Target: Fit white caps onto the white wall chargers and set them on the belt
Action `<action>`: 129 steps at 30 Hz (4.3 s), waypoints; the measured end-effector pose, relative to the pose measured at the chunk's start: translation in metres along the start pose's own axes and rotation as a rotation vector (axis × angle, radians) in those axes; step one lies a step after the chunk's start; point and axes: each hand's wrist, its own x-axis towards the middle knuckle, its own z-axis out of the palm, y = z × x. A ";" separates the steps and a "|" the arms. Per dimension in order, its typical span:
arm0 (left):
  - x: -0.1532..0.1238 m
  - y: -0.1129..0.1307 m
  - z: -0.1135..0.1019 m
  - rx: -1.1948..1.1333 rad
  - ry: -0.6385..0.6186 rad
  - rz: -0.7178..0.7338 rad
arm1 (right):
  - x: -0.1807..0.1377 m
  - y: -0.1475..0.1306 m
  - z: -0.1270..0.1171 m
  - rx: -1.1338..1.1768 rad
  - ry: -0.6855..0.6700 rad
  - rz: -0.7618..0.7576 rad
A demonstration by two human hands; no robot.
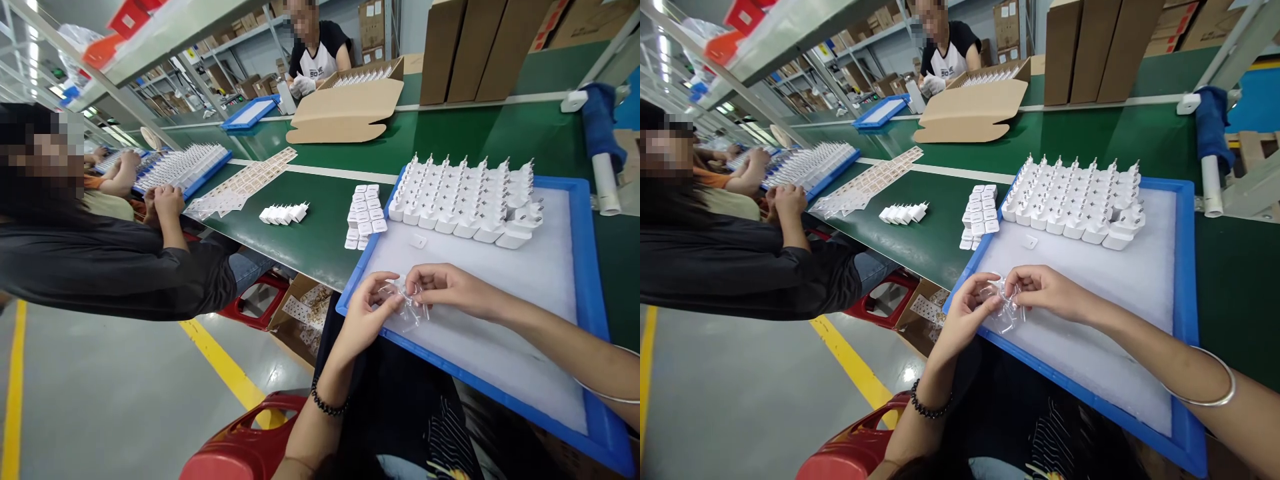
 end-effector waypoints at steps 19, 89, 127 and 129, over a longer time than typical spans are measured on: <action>-0.001 -0.002 -0.002 -0.074 -0.026 0.029 | 0.000 0.003 0.002 -0.029 -0.009 -0.085; 0.004 -0.001 -0.003 0.077 -0.074 -0.034 | -0.009 -0.008 0.009 -0.045 0.067 -0.044; 0.005 -0.005 0.002 -0.094 0.106 0.080 | -0.010 -0.007 0.008 -0.010 -0.057 -0.084; 0.005 -0.005 0.002 -0.099 0.115 0.078 | -0.010 -0.007 0.008 -0.016 -0.058 -0.076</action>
